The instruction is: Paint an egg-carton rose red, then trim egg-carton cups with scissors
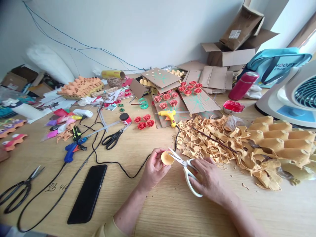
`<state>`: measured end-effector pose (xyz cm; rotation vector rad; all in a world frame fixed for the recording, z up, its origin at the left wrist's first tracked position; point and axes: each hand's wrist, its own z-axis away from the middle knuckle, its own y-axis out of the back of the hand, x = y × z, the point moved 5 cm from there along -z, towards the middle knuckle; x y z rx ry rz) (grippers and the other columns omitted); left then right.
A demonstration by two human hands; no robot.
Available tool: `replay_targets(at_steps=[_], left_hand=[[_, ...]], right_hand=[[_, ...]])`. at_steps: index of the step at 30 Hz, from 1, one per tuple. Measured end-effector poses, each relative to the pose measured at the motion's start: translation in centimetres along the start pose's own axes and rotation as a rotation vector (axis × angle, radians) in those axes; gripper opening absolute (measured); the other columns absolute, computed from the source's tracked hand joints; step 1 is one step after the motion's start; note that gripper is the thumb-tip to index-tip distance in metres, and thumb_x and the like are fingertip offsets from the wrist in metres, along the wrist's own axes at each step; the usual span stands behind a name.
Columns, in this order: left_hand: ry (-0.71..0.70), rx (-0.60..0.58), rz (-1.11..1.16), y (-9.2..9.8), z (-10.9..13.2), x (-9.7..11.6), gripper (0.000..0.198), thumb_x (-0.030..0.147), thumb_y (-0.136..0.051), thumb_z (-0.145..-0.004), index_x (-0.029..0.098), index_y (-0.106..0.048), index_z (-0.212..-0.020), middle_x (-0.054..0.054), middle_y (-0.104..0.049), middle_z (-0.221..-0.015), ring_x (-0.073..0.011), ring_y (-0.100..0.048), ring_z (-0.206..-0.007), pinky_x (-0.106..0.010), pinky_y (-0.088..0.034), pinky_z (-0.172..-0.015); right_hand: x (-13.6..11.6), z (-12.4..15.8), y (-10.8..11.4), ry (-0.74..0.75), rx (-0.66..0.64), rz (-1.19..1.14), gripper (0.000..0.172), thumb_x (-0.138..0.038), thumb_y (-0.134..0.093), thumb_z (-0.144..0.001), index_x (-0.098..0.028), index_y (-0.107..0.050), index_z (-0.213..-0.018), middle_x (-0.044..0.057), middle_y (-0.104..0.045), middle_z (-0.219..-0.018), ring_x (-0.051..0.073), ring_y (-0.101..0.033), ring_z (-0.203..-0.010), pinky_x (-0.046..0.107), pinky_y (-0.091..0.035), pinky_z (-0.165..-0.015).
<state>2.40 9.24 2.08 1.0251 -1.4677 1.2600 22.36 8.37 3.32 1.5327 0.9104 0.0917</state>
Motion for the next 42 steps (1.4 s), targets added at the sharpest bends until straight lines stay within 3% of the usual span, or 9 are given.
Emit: replay_targets(at_steps=[6,10,15,22,31,36,42], left_hand=[[-0.050,0.102,-0.098,0.5,-0.1,0.8,0.038,0.019,-0.072,-0.079,0.020,-0.054,-0.113,-0.004,-0.063,-0.104,-0.0098,-0.054,-0.078,-0.023,-0.046,-0.074],[-0.093,0.213,-0.236,1.3,-0.1,1.0,0.036,0.017,-0.070,-0.080,0.021,-0.053,-0.112,-0.004,-0.064,-0.107,-0.0120,-0.056,-0.083,-0.024,-0.046,-0.074],[-0.168,0.195,-0.421,1.3,0.0,1.5,0.039,0.015,-0.069,-0.080,0.022,-0.054,-0.115,-0.005,-0.066,-0.109,-0.0147,-0.060,-0.089,-0.026,-0.047,-0.074],[-0.212,0.178,-0.526,0.9,0.1,1.8,0.039,0.012,-0.069,-0.079,0.022,-0.056,-0.114,-0.006,-0.069,-0.113,-0.0154,-0.062,-0.089,-0.026,-0.047,-0.074],[-0.163,0.177,-0.436,1.2,-0.1,1.3,0.040,0.014,-0.068,-0.080,0.021,-0.055,-0.117,-0.008,-0.069,-0.114,-0.0159,-0.063,-0.093,-0.026,-0.049,-0.076],[-0.110,0.168,-0.289,1.4,-0.3,1.0,0.044,0.020,-0.069,-0.084,0.020,-0.055,-0.126,-0.010,-0.066,-0.121,-0.0182,-0.065,-0.102,-0.027,-0.052,-0.084],[-0.052,0.157,-0.082,1.3,-0.5,0.6,0.042,0.021,-0.073,-0.080,0.020,-0.057,-0.119,-0.009,-0.064,-0.120,-0.0197,-0.064,-0.111,-0.031,-0.053,-0.096]], right_hand=[[0.6,0.2,0.1,-0.002,0.018,0.049,0.015,-0.034,-0.055,-0.097,-0.022,-0.050,-0.089,0.000,-0.060,-0.077,0.018,-0.054,-0.069,0.038,-0.038,-0.078],[0.9,0.2,0.2,0.010,0.056,0.113,0.014,-0.036,-0.056,-0.097,-0.023,-0.053,-0.095,0.002,-0.065,-0.083,0.020,-0.058,-0.074,0.037,-0.037,-0.078],[0.8,0.2,0.1,0.027,0.054,0.120,0.016,-0.035,-0.058,-0.095,-0.023,-0.053,-0.087,0.000,-0.063,-0.075,0.017,-0.056,-0.067,0.036,-0.037,-0.076],[1.2,0.2,0.2,0.011,0.086,0.148,0.017,-0.038,-0.057,-0.097,-0.022,-0.060,-0.094,0.002,-0.068,-0.079,0.018,-0.061,-0.071,0.036,-0.039,-0.077],[1.7,0.3,0.3,-0.033,0.117,0.155,0.015,-0.036,-0.057,-0.095,-0.023,-0.064,-0.093,0.006,-0.075,-0.090,0.020,-0.066,-0.076,0.037,-0.046,-0.076],[1.4,0.3,0.6,-0.053,0.165,0.115,0.015,-0.034,-0.055,-0.095,-0.023,-0.063,-0.089,0.004,-0.073,-0.080,0.019,-0.064,-0.070,0.035,-0.048,-0.073],[0.8,0.3,0.8,-0.041,0.151,0.012,0.014,-0.033,-0.055,-0.096,-0.023,-0.061,-0.087,0.003,-0.070,-0.077,0.019,-0.062,-0.072,0.031,-0.048,-0.070]])
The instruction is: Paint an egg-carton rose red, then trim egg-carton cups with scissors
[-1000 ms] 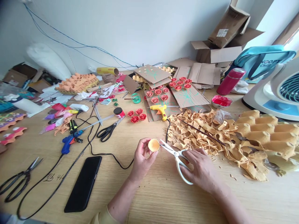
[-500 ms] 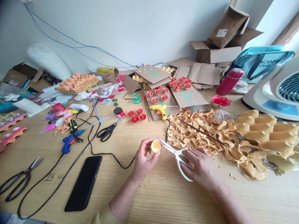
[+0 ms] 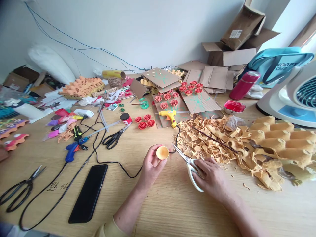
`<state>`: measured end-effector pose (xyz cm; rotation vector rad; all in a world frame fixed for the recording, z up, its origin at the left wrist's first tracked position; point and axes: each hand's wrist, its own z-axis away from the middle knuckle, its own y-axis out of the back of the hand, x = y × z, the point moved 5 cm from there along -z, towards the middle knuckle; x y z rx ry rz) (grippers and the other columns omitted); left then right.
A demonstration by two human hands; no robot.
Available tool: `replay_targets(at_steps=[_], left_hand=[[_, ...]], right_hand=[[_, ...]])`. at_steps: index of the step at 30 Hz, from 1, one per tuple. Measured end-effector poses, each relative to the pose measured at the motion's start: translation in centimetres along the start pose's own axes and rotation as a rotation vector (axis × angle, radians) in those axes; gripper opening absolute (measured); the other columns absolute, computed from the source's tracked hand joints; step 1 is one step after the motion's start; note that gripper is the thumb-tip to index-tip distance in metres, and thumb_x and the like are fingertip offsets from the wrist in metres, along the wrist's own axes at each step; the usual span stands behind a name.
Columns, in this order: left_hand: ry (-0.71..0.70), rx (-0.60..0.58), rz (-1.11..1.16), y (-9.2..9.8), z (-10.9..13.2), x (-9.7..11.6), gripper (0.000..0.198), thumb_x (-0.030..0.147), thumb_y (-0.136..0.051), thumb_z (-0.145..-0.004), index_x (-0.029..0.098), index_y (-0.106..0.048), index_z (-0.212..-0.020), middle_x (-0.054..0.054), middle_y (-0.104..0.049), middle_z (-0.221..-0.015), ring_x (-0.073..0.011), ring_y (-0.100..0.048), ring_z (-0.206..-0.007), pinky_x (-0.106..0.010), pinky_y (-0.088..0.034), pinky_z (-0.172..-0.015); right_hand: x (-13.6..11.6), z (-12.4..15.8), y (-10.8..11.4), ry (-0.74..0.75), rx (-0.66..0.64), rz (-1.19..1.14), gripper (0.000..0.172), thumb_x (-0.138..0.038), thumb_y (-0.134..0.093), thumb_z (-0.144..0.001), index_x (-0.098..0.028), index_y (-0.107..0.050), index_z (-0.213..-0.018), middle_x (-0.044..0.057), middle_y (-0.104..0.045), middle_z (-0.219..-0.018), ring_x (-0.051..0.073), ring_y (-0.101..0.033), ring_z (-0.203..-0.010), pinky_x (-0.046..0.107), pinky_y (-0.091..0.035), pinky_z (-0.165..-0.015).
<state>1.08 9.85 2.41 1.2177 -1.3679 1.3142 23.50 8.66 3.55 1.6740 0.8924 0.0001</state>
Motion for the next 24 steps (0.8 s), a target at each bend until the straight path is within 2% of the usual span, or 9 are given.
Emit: replay_targets(at_steps=[5,9,14,18,24], left_hand=[[0.022,-0.046,0.060,-0.4,0.2,0.0,0.043,0.024,-0.076,-0.079,0.020,-0.054,-0.116,-0.009,-0.062,-0.121,-0.0205,-0.065,-0.114,-0.035,-0.051,-0.103],[0.011,-0.060,-0.106,-0.4,0.3,0.2,0.042,0.026,-0.075,-0.080,0.020,-0.055,-0.116,-0.011,-0.066,-0.122,-0.0217,-0.065,-0.112,-0.033,-0.052,-0.097],[-0.088,0.002,-0.338,0.3,0.2,0.4,0.038,0.024,-0.070,-0.084,0.021,-0.057,-0.120,-0.009,-0.068,-0.120,-0.0180,-0.065,-0.096,-0.027,-0.050,-0.079],[-0.161,-0.025,-0.439,0.4,0.1,0.4,0.041,0.024,-0.067,-0.087,0.023,-0.058,-0.127,-0.009,-0.067,-0.125,-0.0172,-0.063,-0.092,-0.029,-0.050,-0.080],[-0.232,-0.023,-0.542,0.1,0.2,1.1,0.044,0.018,-0.066,-0.084,0.024,-0.060,-0.127,-0.007,-0.071,-0.121,-0.0166,-0.061,-0.083,-0.031,-0.050,-0.078]], right_hand=[[-0.1,0.2,0.2,-0.054,0.017,-0.091,0.017,-0.034,-0.052,-0.098,-0.023,-0.060,-0.087,0.001,-0.065,-0.073,0.016,-0.057,-0.067,0.030,-0.047,-0.069],[-0.3,0.0,0.1,-0.085,0.002,-0.117,0.017,-0.033,-0.052,-0.097,-0.023,-0.059,-0.085,0.002,-0.065,-0.073,0.016,-0.056,-0.067,0.030,-0.046,-0.067],[-0.1,-0.6,0.2,-0.075,0.028,0.017,0.013,-0.031,-0.054,-0.095,-0.022,-0.059,-0.088,0.001,-0.067,-0.075,0.017,-0.058,-0.069,0.033,-0.044,-0.075],[0.9,-0.6,0.5,-0.127,0.083,0.147,0.012,-0.031,-0.054,-0.095,-0.022,-0.060,-0.091,0.002,-0.070,-0.080,0.017,-0.062,-0.072,0.033,-0.042,-0.076],[2.1,-0.1,1.3,-0.177,0.115,0.234,0.019,-0.040,-0.057,-0.096,-0.022,-0.062,-0.096,0.005,-0.072,-0.088,0.020,-0.066,-0.080,0.034,-0.038,-0.078]])
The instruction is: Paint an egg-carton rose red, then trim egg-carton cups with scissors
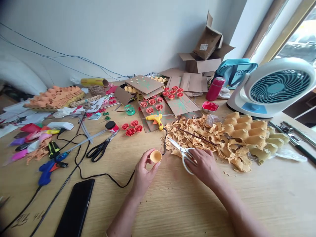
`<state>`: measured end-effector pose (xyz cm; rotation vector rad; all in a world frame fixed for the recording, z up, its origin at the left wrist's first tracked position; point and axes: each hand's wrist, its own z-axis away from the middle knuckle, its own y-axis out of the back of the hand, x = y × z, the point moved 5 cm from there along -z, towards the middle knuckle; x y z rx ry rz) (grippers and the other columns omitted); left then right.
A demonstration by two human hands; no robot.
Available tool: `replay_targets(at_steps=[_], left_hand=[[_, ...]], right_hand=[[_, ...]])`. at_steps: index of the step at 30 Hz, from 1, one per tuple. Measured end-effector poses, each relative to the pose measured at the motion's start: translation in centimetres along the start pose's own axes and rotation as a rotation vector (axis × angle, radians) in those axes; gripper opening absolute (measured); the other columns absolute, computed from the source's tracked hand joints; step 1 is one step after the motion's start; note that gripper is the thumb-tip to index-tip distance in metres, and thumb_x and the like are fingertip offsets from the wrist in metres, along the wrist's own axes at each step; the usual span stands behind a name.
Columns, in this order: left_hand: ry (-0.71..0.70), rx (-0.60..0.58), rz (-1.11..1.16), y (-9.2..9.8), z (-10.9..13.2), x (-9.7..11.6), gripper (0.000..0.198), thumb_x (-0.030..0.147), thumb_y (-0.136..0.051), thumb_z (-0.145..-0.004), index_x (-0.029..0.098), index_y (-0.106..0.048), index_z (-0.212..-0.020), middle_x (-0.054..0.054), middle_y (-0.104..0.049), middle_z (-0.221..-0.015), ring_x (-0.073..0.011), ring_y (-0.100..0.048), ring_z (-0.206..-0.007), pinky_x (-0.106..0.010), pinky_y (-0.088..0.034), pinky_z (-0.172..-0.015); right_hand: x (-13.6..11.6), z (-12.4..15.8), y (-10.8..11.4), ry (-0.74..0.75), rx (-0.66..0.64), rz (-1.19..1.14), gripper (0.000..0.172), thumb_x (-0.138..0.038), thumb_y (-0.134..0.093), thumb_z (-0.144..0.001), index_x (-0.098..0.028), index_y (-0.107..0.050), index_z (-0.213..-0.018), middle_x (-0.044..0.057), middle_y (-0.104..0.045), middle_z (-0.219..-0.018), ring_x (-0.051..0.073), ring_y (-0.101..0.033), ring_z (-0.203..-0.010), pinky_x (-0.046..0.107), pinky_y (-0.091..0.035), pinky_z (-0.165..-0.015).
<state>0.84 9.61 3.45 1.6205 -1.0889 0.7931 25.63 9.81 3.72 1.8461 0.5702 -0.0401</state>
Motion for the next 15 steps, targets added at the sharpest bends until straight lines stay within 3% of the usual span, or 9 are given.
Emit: replay_targets(at_steps=[8,15], left_hand=[[0.020,-0.011,0.034,-0.1,-0.1,0.3,0.041,0.019,-0.071,-0.081,0.023,-0.061,-0.121,-0.008,-0.073,-0.119,-0.0205,-0.066,-0.097,-0.032,-0.049,-0.079],[-0.007,0.010,0.048,-0.2,-0.2,0.2,0.040,0.013,-0.073,-0.078,0.022,-0.060,-0.115,-0.007,-0.070,-0.111,-0.0182,-0.063,-0.091,-0.028,-0.046,-0.072]], right_hand=[[1.1,0.6,1.2,-0.022,0.027,0.184,0.031,-0.052,-0.051,-0.096,-0.024,-0.064,-0.102,0.005,-0.075,-0.091,0.022,-0.068,-0.079,0.035,-0.038,-0.077],[2.8,2.1,1.2,-0.031,-0.014,0.232,0.035,-0.055,-0.052,-0.096,-0.023,-0.062,-0.107,0.005,-0.075,-0.097,0.024,-0.068,-0.083,0.037,-0.037,-0.077]])
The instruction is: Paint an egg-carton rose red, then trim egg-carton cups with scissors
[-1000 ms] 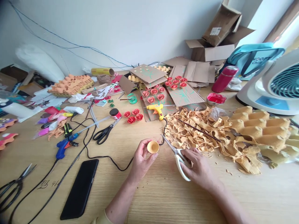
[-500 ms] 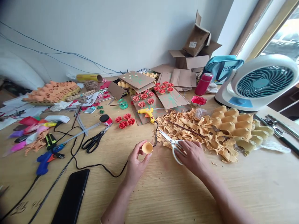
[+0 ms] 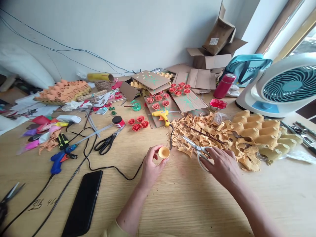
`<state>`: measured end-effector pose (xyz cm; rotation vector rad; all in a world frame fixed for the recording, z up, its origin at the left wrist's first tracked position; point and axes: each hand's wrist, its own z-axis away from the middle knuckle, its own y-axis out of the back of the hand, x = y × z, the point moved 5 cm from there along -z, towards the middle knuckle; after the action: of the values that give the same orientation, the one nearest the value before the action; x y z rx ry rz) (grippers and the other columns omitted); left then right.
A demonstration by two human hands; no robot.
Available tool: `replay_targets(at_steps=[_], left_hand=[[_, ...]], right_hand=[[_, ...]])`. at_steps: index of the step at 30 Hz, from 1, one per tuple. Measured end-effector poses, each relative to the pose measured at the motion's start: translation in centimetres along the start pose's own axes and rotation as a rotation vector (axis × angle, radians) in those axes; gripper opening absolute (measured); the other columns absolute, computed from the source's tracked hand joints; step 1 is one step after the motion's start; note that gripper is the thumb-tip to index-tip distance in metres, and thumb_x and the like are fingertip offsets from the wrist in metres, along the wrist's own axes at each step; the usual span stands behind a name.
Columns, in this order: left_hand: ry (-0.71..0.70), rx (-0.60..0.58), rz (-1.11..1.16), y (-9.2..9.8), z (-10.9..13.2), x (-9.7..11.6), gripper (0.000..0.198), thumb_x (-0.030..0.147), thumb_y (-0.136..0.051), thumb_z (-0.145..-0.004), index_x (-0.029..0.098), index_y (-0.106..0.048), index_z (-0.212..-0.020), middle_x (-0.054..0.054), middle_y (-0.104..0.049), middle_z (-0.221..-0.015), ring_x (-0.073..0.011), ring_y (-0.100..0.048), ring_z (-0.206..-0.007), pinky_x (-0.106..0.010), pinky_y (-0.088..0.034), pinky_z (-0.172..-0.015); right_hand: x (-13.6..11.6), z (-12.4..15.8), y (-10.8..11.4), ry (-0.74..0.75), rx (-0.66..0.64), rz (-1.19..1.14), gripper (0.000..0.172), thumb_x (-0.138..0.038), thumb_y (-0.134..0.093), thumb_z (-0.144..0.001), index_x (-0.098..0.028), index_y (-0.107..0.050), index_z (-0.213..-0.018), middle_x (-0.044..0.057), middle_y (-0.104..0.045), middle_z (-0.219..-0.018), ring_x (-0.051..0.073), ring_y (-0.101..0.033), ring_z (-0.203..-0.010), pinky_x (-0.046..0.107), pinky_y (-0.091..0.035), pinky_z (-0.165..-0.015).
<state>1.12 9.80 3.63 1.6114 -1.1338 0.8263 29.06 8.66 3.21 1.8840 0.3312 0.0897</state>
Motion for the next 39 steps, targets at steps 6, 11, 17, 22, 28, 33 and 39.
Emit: replay_targets(at_steps=[6,11,17,22,28,33,39], left_hand=[[0.010,0.038,-0.055,0.5,-0.1,-0.3,0.040,0.009,-0.068,-0.081,0.022,-0.058,-0.118,-0.008,-0.066,-0.114,-0.0179,-0.061,-0.090,-0.029,-0.049,-0.075],[-0.041,0.118,-0.156,1.5,-0.5,-0.4,0.045,0.005,-0.066,-0.079,0.022,-0.057,-0.121,-0.009,-0.065,-0.112,-0.0210,-0.062,-0.097,-0.030,-0.050,-0.077],[0.012,0.098,-0.176,1.1,-0.2,-0.6,0.041,0.012,-0.077,-0.075,0.021,-0.056,-0.109,-0.005,-0.069,-0.105,-0.0196,-0.065,-0.092,-0.030,-0.050,-0.079],[-0.001,0.082,-0.150,0.8,-0.1,-0.2,0.044,0.013,-0.078,-0.076,0.021,-0.058,-0.115,-0.006,-0.067,-0.106,-0.0182,-0.063,-0.090,-0.027,-0.051,-0.074],[-0.030,0.050,-0.100,0.9,-0.2,0.4,0.036,0.020,-0.081,-0.076,0.018,-0.066,-0.108,-0.007,-0.067,-0.101,-0.0189,-0.063,-0.088,-0.025,-0.050,-0.069],[-0.026,0.063,-0.105,1.0,0.0,0.9,0.032,0.026,-0.083,-0.076,0.018,-0.067,-0.102,-0.006,-0.068,-0.096,-0.0164,-0.059,-0.078,-0.024,-0.047,-0.065],[-0.002,0.049,-0.101,0.8,0.3,1.1,0.034,0.029,-0.083,-0.076,0.018,-0.065,-0.103,-0.005,-0.069,-0.096,-0.0155,-0.059,-0.077,-0.025,-0.046,-0.066]], right_hand=[[0.3,0.2,-0.2,-0.005,0.012,0.026,0.038,-0.056,-0.048,-0.098,-0.023,-0.061,-0.110,0.006,-0.074,-0.098,0.026,-0.069,-0.087,0.037,-0.038,-0.077],[-1.2,0.0,-0.2,0.039,0.055,-0.022,0.034,-0.053,-0.047,-0.100,-0.023,-0.061,-0.107,0.007,-0.074,-0.097,0.024,-0.068,-0.085,0.039,-0.039,-0.082],[-3.9,0.2,-0.5,0.115,0.065,-0.215,0.023,-0.043,-0.052,-0.099,-0.022,-0.058,-0.107,0.006,-0.073,-0.093,0.021,-0.066,-0.081,0.037,-0.039,-0.082],[-6.4,-0.1,-0.4,0.100,-0.056,-0.414,0.017,-0.039,-0.051,-0.100,-0.022,-0.055,-0.099,0.001,-0.065,-0.079,0.018,-0.058,-0.070,0.034,-0.040,-0.073],[-7.8,-0.3,-0.6,0.151,-0.119,-0.493,0.012,-0.033,-0.051,-0.099,-0.022,-0.055,-0.101,0.002,-0.065,-0.079,0.019,-0.059,-0.072,0.033,-0.043,-0.070],[-7.8,-0.3,-0.8,0.171,-0.183,-0.508,0.014,-0.034,-0.052,-0.098,-0.022,-0.056,-0.105,0.005,-0.069,-0.089,0.021,-0.062,-0.079,0.034,-0.046,-0.074],[-8.4,-0.4,-0.9,0.174,-0.263,-0.525,0.016,-0.030,-0.057,-0.094,-0.023,-0.055,-0.108,0.005,-0.068,-0.097,0.022,-0.063,-0.086,0.037,-0.046,-0.081]])
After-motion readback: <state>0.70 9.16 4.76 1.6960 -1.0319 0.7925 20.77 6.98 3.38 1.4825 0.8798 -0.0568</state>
